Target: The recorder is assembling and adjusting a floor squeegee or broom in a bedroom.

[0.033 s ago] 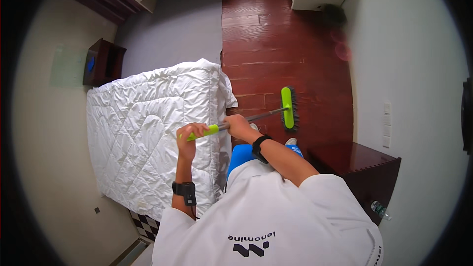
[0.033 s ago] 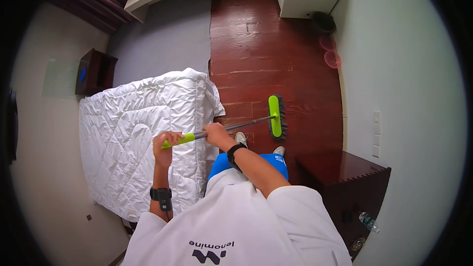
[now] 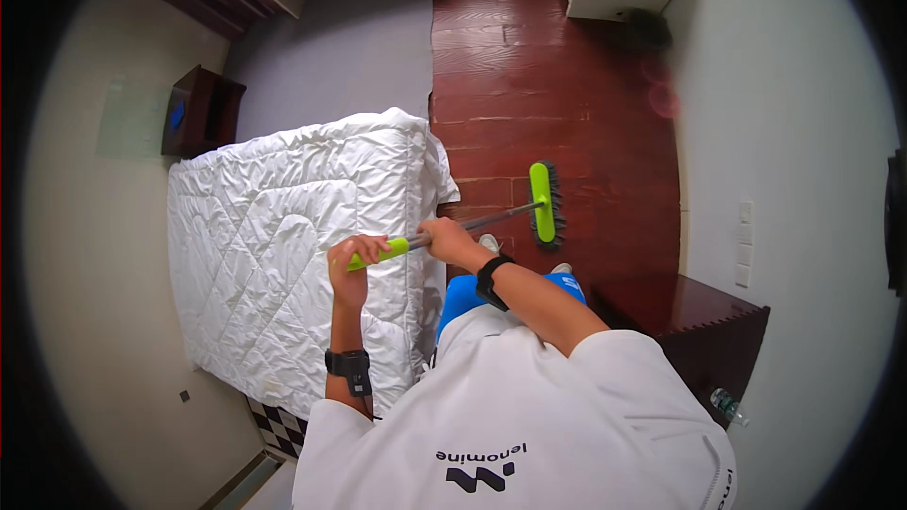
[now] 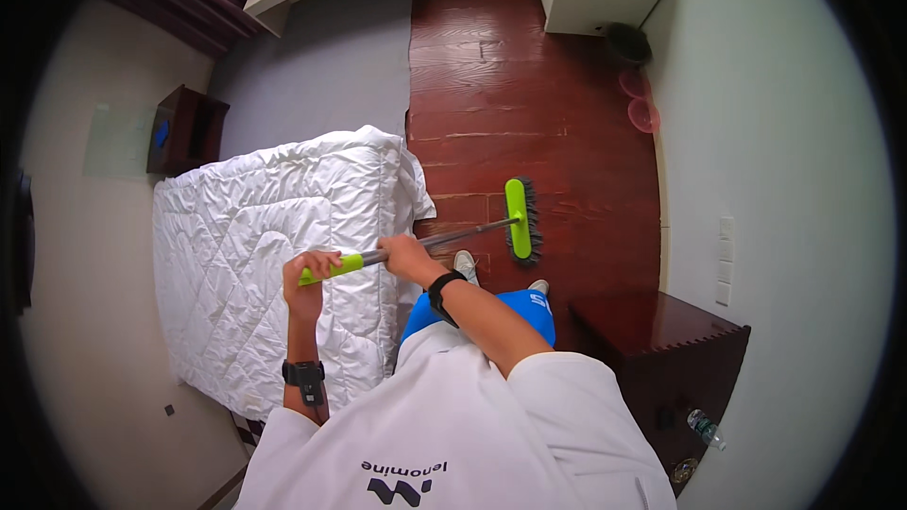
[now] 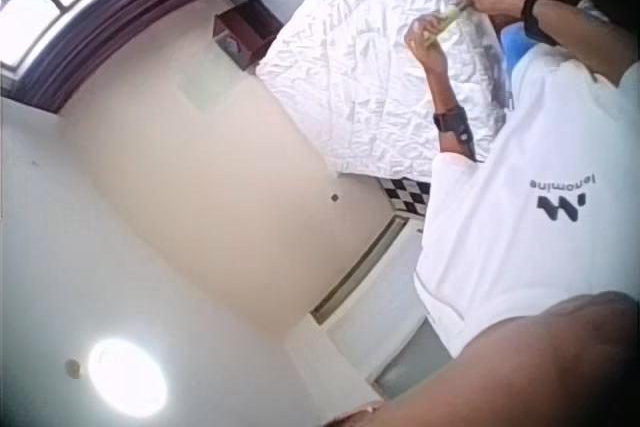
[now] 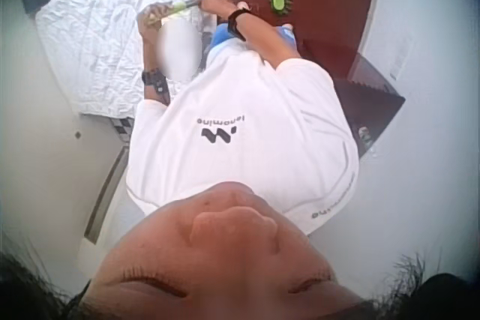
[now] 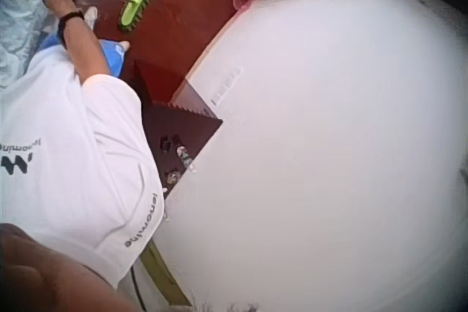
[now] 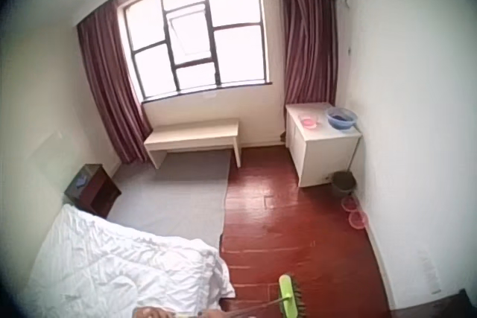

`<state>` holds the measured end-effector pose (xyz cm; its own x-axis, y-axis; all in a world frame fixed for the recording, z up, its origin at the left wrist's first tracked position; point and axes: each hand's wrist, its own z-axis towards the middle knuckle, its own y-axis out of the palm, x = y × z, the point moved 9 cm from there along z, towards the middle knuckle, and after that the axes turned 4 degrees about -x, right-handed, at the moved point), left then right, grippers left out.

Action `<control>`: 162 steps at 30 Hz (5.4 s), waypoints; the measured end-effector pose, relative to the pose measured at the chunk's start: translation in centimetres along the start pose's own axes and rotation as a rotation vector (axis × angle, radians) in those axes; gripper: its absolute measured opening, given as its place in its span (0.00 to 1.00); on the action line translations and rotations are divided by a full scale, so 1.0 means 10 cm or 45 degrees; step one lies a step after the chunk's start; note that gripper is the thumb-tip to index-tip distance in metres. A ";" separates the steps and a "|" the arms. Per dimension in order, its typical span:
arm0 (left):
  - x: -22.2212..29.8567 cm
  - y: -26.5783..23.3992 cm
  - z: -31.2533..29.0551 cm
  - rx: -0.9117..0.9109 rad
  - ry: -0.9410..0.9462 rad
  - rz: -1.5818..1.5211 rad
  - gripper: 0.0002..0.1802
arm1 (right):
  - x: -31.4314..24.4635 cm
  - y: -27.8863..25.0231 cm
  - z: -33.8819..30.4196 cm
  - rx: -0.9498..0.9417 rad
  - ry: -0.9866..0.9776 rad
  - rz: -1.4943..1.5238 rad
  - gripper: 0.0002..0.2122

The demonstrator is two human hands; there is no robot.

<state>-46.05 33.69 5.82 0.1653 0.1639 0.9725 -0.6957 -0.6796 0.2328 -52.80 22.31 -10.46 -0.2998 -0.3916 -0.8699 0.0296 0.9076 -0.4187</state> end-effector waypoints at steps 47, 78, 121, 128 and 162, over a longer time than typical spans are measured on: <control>-2.24 4.80 1.05 -0.656 -0.171 -0.188 0.08 | 3.51 -3.68 -2.46 0.825 0.363 -0.308 0.13; 0.74 -1.24 0.05 0.704 0.127 0.224 0.14 | -1.23 0.86 1.56 -0.668 -0.379 -0.310 0.07; -1.80 4.00 2.60 -0.685 -0.421 -0.296 0.10 | 2.82 -4.15 -0.77 0.839 0.221 -0.216 0.16; -0.97 2.23 2.78 -0.560 -0.251 -0.344 0.21 | 1.58 -3.12 0.62 0.411 0.076 -0.031 0.13; -0.35 0.14 3.23 -0.115 0.270 -0.410 0.22 | 0.45 -2.02 2.61 -0.285 0.071 -0.294 0.08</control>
<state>-25.08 9.06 2.81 0.2436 0.5088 0.8257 -0.6921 -0.5052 0.5155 -29.85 -1.76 -12.69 -0.3261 -0.5875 -0.7406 -0.2540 0.8091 -0.5300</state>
